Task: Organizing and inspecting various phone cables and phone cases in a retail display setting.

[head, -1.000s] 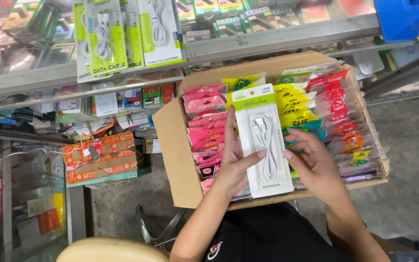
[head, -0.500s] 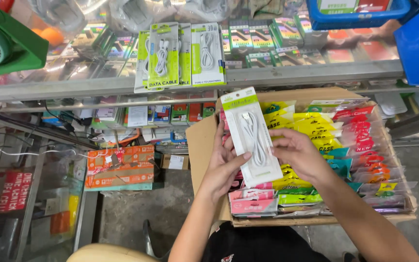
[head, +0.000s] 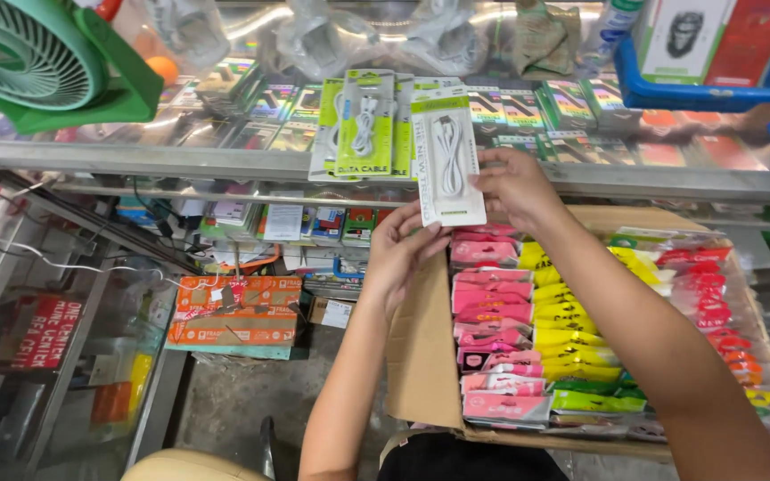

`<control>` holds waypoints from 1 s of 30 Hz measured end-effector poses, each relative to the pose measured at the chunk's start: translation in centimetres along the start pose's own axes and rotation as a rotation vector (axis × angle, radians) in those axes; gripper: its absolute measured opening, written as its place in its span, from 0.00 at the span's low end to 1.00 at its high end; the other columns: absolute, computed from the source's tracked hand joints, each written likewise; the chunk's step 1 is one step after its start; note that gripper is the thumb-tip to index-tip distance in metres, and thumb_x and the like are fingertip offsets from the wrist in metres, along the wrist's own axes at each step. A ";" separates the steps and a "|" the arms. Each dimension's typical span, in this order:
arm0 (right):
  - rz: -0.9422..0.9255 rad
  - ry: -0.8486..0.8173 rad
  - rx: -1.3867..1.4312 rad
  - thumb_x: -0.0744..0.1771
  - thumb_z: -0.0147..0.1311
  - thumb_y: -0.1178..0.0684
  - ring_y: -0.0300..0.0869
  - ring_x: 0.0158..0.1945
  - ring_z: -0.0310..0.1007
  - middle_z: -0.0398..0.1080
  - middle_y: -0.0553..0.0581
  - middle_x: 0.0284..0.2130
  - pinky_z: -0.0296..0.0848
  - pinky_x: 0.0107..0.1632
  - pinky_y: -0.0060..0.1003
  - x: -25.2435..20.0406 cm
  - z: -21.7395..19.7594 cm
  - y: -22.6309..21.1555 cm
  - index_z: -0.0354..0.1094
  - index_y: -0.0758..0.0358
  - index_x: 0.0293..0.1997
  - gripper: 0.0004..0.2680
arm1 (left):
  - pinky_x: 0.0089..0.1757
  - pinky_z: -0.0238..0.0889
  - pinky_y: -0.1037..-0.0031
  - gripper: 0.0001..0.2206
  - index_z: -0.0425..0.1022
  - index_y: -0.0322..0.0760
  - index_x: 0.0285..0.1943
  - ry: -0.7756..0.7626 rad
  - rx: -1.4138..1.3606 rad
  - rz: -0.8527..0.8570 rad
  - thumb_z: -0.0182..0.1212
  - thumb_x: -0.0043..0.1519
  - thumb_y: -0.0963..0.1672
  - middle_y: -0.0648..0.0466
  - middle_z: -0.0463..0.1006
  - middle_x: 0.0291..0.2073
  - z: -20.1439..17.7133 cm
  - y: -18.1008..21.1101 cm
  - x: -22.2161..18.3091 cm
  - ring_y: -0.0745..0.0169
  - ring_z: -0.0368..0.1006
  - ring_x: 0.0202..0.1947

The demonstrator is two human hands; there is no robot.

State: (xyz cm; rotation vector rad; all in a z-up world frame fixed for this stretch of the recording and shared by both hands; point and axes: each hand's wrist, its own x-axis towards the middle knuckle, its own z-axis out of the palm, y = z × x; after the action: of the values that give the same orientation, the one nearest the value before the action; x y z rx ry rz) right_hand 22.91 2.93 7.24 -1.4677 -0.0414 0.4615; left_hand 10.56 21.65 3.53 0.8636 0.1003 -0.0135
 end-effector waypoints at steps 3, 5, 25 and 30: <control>-0.031 0.026 -0.067 0.64 0.58 0.64 0.42 0.39 0.79 0.76 0.57 0.39 0.81 0.39 0.40 3.3 0.4 0.2 0.67 0.66 0.56 0.14 | 0.48 0.78 0.67 0.20 0.65 0.22 0.66 0.014 -0.080 0.003 0.55 0.63 0.33 0.42 0.79 0.50 -1.6 -0.6 3.0 0.53 0.80 0.47; -0.067 0.050 -0.159 0.65 0.60 0.63 0.40 0.37 0.76 0.76 0.56 0.38 0.75 0.37 0.37 5.8 0.1 1.3 0.69 0.67 0.55 0.13 | 0.47 0.78 0.67 0.19 0.65 0.22 0.66 0.034 -0.097 0.026 0.55 0.64 0.34 0.42 0.79 0.49 -2.2 -0.9 4.2 0.53 0.80 0.47; -0.240 0.097 -0.334 0.61 0.64 0.66 0.34 0.35 0.71 0.72 0.51 0.34 0.71 0.38 0.27 13.2 1.0 3.1 0.73 0.74 0.48 0.12 | 0.49 0.77 0.68 0.11 0.73 0.21 0.54 0.313 -0.413 0.091 0.61 0.64 0.36 0.45 0.79 0.44 -4.0 -3.0 8.8 0.55 0.79 0.44; -0.262 0.127 -0.419 0.60 0.67 0.64 0.34 0.34 0.70 0.72 0.51 0.33 0.71 0.38 0.28 13.7 1.2 3.3 0.74 0.74 0.49 0.14 | 0.50 0.78 0.69 0.10 0.74 0.21 0.52 0.305 -0.430 0.112 0.61 0.63 0.36 0.44 0.79 0.44 -4.5 -3.1 9.1 0.56 0.79 0.45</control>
State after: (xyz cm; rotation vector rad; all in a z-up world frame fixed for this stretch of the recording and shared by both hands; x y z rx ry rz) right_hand 34.16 8.67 0.80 -1.8693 -0.2381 0.1472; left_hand 19.11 23.32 -2.57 0.4353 0.3282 0.2374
